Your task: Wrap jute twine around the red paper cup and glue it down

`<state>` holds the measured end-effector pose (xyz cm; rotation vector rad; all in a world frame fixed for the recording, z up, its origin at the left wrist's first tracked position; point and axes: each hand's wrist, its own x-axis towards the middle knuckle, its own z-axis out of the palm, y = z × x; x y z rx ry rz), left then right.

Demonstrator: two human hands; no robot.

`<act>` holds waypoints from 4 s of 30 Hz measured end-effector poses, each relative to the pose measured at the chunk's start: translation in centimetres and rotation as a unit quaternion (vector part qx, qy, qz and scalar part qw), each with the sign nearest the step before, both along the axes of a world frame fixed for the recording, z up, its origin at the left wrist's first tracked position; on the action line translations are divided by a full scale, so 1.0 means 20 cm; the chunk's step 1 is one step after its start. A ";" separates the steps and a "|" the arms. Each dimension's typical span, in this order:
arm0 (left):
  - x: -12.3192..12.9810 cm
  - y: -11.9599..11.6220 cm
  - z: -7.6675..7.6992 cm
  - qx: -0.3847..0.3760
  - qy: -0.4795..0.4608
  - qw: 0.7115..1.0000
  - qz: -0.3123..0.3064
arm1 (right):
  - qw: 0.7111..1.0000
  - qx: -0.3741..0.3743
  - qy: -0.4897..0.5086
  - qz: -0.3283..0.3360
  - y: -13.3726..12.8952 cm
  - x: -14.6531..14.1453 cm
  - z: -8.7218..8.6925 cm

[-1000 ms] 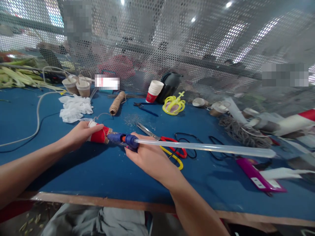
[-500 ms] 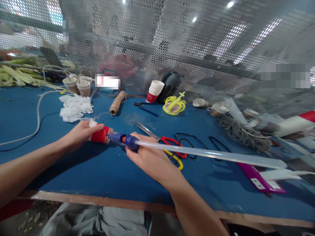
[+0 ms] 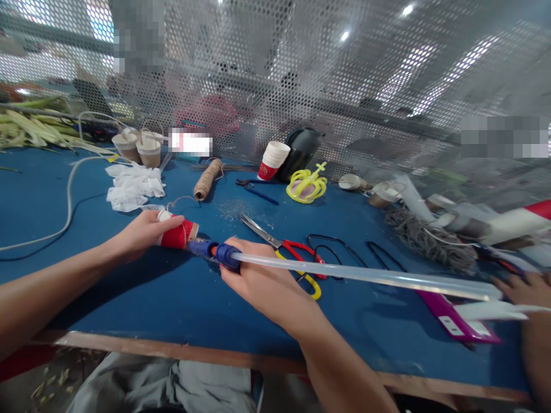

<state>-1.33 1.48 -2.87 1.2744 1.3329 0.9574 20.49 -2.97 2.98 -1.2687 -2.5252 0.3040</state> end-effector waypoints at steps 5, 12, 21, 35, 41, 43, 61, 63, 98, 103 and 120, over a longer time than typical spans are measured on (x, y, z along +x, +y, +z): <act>0.01 -0.01 0.01 -0.009 -0.014 1.000 -0.003 | 1.000 0.024 -0.004 -0.002 0.00 0.00 -0.01; 0.02 -0.03 0.02 0.015 0.015 1.000 -0.006 | 0.999 0.022 0.022 -0.031 0.02 0.01 0.00; 0.02 -0.02 -0.03 0.054 0.053 0.997 -0.010 | 0.997 0.066 -0.005 -0.032 0.06 0.02 -0.03; 0.02 -0.04 0.00 0.035 0.026 0.999 -0.015 | 0.997 0.038 0.005 -0.070 0.05 0.01 0.00; 0.01 -0.04 -0.02 0.054 0.047 0.997 -0.019 | 0.996 0.052 0.012 -0.074 0.06 0.01 0.00; 0.01 -0.04 0.00 0.045 0.038 0.998 -0.017 | 0.996 0.051 0.006 -0.073 0.05 0.01 0.00; 0.02 -0.02 0.01 0.000 0.000 1.000 0.008 | 0.998 0.048 -0.045 0.005 0.00 0.01 0.00; 0.02 -0.02 0.02 -0.002 0.000 1.000 0.007 | 0.999 0.041 -0.033 0.006 -0.01 0.00 0.00; 0.02 -0.02 -0.03 0.052 0.049 0.997 0.001 | 0.996 0.072 0.015 -0.041 0.05 0.00 -0.02; 0.02 -0.03 -0.01 0.045 0.028 0.999 -0.007 | 0.996 0.062 0.035 -0.055 0.07 0.00 -0.02; 0.03 -0.02 0.02 0.007 -0.017 1.000 0.008 | 0.997 0.048 -0.011 -0.058 0.06 0.01 -0.03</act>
